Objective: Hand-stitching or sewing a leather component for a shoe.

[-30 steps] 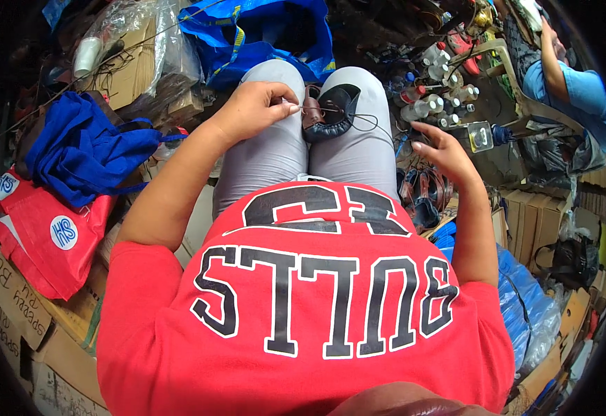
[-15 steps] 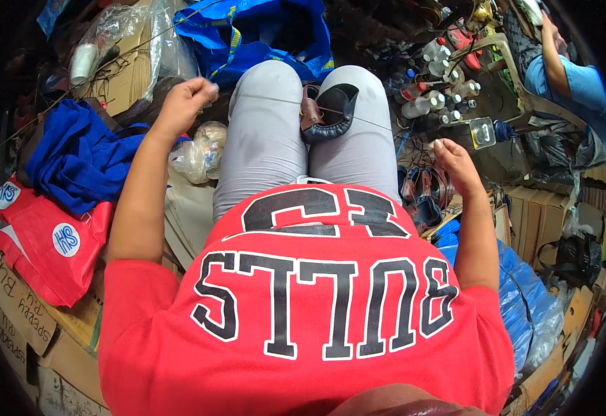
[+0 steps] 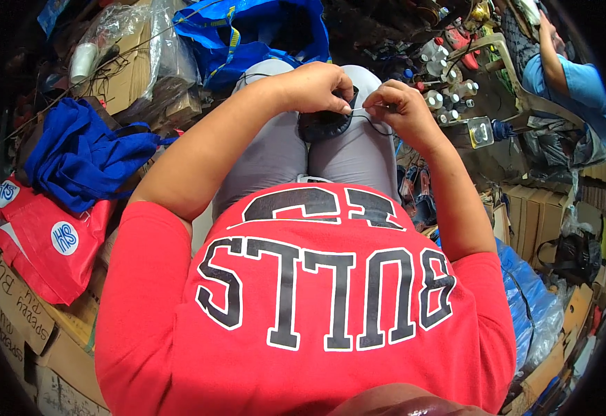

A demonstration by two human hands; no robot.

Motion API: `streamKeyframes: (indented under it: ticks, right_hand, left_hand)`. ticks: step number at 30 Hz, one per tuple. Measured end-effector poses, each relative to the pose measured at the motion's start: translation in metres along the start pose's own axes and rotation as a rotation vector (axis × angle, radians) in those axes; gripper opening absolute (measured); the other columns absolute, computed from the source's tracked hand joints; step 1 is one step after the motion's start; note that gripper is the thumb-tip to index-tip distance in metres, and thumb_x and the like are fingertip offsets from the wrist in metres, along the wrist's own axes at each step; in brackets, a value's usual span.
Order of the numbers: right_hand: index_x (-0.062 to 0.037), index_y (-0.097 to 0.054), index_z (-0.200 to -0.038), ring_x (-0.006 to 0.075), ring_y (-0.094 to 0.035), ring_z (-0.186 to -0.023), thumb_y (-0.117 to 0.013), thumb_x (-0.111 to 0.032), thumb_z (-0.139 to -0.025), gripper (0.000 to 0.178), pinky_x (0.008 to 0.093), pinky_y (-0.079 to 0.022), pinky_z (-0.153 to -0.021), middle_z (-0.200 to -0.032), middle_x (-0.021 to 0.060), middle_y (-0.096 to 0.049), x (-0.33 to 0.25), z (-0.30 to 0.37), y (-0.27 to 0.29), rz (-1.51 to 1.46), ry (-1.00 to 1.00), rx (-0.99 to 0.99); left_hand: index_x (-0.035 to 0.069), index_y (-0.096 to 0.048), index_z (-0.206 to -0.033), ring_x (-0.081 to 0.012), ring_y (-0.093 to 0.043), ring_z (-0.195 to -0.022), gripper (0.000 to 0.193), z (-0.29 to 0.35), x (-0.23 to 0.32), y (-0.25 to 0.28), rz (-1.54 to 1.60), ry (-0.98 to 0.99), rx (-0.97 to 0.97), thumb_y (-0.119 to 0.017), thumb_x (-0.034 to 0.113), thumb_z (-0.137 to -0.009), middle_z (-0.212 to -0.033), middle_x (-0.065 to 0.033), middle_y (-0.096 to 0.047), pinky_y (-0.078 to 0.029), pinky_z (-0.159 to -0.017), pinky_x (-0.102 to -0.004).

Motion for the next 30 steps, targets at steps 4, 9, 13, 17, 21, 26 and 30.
streamKeyframes:
  ticks: [4, 9, 13, 17, 21, 26, 30]
  right_hand:
    - [-0.0051, -0.067, -0.085, 0.0127, -0.058, -0.08, -0.065, 0.004, -0.076, 0.013, 0.026, -0.047, -0.072, -0.084, 0.0024, -0.056, 0.0, 0.0, -0.005, -0.028, 0.002, -0.025]
    - [-0.0067, -0.069, -0.084, 0.0109, -0.058, -0.076, -0.066, 0.006, -0.07, 0.019, 0.0243, -0.047, -0.069, -0.08, 0.0022, -0.06, 0.015, 0.005, -0.018, -0.171, -0.001, 0.009]
    - [-0.0077, -0.07, -0.086, 0.0112, -0.057, -0.071, -0.065, 0.005, -0.07, 0.022, 0.0244, -0.046, -0.066, -0.079, 0.0029, -0.061, 0.013, 0.015, -0.027, -0.163, 0.022, 0.115]
    - [-0.0104, -0.071, -0.089, 0.0185, -0.06, -0.065, -0.064, 0.004, -0.07, 0.025, 0.0276, -0.046, -0.059, -0.08, 0.0069, -0.063, -0.001, 0.026, -0.028, -0.003, 0.142, 0.191]
    - [-0.0129, -0.07, -0.092, 0.0264, -0.058, -0.078, -0.063, -0.002, -0.071, 0.025, 0.0353, -0.045, -0.071, -0.081, 0.0081, -0.06, -0.019, 0.031, -0.026, 0.295, 0.099, 0.139]
    - [-0.0126, -0.07, -0.092, 0.0281, -0.057, -0.085, -0.057, -0.001, -0.073, 0.026, 0.0368, -0.042, -0.077, -0.084, 0.0104, -0.058, -0.048, 0.019, -0.02, 0.602, 0.134, -0.039]
    - [-0.0106, -0.07, -0.089, 0.0309, -0.06, -0.084, -0.055, 0.003, -0.071, 0.027, 0.038, -0.045, -0.075, -0.084, 0.0127, -0.059, -0.048, 0.002, -0.019, 0.698, 0.186, -0.155]
  left_hand:
    - [0.002, -0.067, -0.088, -0.0171, -0.057, -0.084, 0.022, -0.003, -0.005, -0.002, 0.099, 0.031, -0.003, -0.073, 0.019, -0.076, -0.086, -0.0065, -0.061, -0.045, -0.076, -0.0305]
    - [0.001, -0.068, -0.093, -0.0117, -0.059, -0.08, 0.023, -0.004, -0.016, -0.008, 0.347, 0.028, -0.057, -0.072, 0.017, -0.078, -0.084, -0.0033, -0.065, -0.046, -0.076, -0.0271]
    - [0.002, -0.069, -0.1, -0.0115, -0.059, -0.083, 0.023, -0.002, -0.024, -0.011, 0.442, 0.062, -0.098, -0.069, 0.015, -0.08, -0.087, -0.0036, -0.066, -0.046, -0.078, -0.0261]
    - [0.005, -0.068, -0.107, -0.0139, -0.058, -0.087, 0.026, 0.0, -0.019, -0.011, 0.369, 0.023, -0.159, -0.066, 0.013, -0.083, -0.09, -0.0046, -0.064, -0.044, -0.082, -0.0268]
    - [0.007, -0.066, -0.112, -0.014, -0.062, -0.089, 0.029, 0.001, -0.012, -0.009, 0.216, -0.006, -0.17, -0.063, 0.011, -0.083, -0.099, -0.0076, -0.069, -0.046, -0.084, -0.0258]
    - [0.008, -0.066, -0.111, -0.0178, -0.064, -0.088, 0.031, -0.001, -0.008, -0.008, 0.1, -0.058, -0.207, -0.063, 0.007, -0.081, -0.099, -0.0089, -0.069, -0.047, -0.082, -0.0283]
    - [0.008, -0.068, -0.103, -0.0252, -0.058, -0.091, 0.032, -0.007, -0.007, -0.008, 0.004, -0.077, -0.16, -0.069, 0.002, -0.071, -0.093, -0.0113, -0.06, -0.045, -0.082, -0.033]
Point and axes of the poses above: each hand's wrist, its own z-axis away from the middle knuckle, its own y-axis out of the back of the hand, x = y × z, the point moved 3 cm from there along -z, towards the middle knuckle
